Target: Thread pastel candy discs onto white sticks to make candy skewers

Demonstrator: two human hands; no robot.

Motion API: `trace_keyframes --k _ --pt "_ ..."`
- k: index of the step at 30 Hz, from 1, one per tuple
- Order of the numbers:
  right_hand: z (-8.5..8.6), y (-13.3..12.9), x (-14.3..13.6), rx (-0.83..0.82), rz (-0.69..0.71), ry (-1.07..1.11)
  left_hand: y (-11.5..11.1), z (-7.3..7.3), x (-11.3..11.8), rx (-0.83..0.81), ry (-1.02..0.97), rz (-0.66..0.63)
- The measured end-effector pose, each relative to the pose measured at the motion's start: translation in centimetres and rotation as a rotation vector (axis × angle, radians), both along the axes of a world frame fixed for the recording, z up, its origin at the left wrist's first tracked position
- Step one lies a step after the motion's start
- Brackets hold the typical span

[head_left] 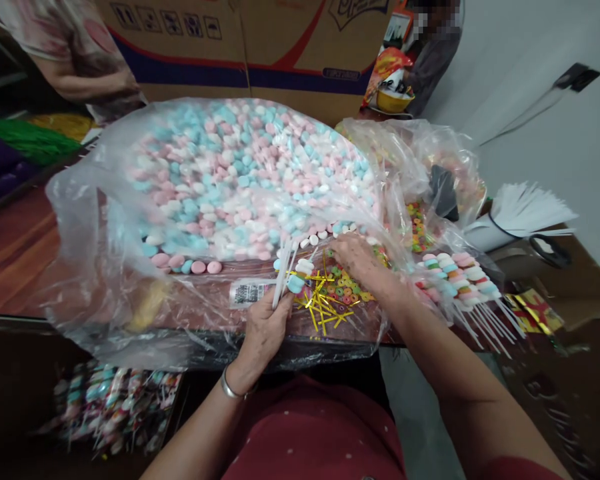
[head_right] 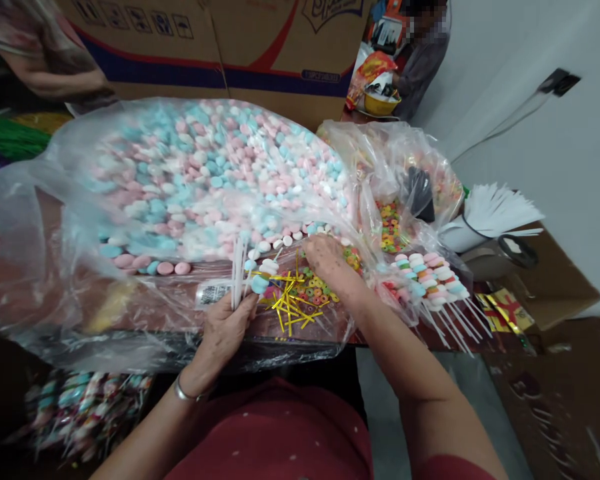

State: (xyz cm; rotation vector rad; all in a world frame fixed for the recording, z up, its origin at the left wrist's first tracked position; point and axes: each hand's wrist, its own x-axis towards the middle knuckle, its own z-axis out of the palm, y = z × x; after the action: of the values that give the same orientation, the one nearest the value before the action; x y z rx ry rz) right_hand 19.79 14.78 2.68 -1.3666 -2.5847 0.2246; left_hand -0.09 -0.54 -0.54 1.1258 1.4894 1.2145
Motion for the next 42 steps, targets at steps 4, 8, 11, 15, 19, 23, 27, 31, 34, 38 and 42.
trace_keyframes --k 4,8,11,15,19,23,27,31,34,38,42 --pt "0.0 0.2 0.1 0.001 -0.054 -0.046 0.0 -0.1 -0.1 -0.006 -0.004 -0.002" --pt "0.2 0.2 0.5 -0.036 -0.018 0.012 0.0 0.1 -0.1 -0.005 0.012 -0.015" --pt "0.0 0.1 0.2 -0.074 0.054 0.041 0.0 0.2 -0.1 -0.011 0.011 -0.020" --pt "-0.6 -0.1 -0.1 -0.081 0.108 0.097 0.0 0.4 0.0 -0.010 0.042 -0.004" --pt "-0.7 -1.1 0.0 -0.081 0.137 0.132 0.0 0.8 0.0 -0.022 0.069 -0.005" --pt "-0.3 -2.1 -0.7 -0.052 0.085 0.128 0.0 0.9 0.0 -0.004 0.062 -0.008" --pt "0.2 -1.7 -1.3 -0.093 -0.119 0.250 0.1 0.7 0.0 0.021 0.080 -0.011" --pt "0.9 -1.5 -0.7 -0.455 -0.199 0.831 0.3 0.4 0.0 0.018 0.115 -0.048" --pt "1.4 -2.0 -0.5 -0.712 -0.169 1.111 0.3 0.3 0.1 0.012 0.121 -0.056" --pt "1.4 -2.4 -1.0 -0.792 -0.195 1.184 0.3 0.1 0.0 -0.011 0.132 -0.073" --pt "1.4 -2.5 -1.3 -0.735 -0.178 1.135 0.4 0.4 0.0 -0.005 0.139 -0.082"
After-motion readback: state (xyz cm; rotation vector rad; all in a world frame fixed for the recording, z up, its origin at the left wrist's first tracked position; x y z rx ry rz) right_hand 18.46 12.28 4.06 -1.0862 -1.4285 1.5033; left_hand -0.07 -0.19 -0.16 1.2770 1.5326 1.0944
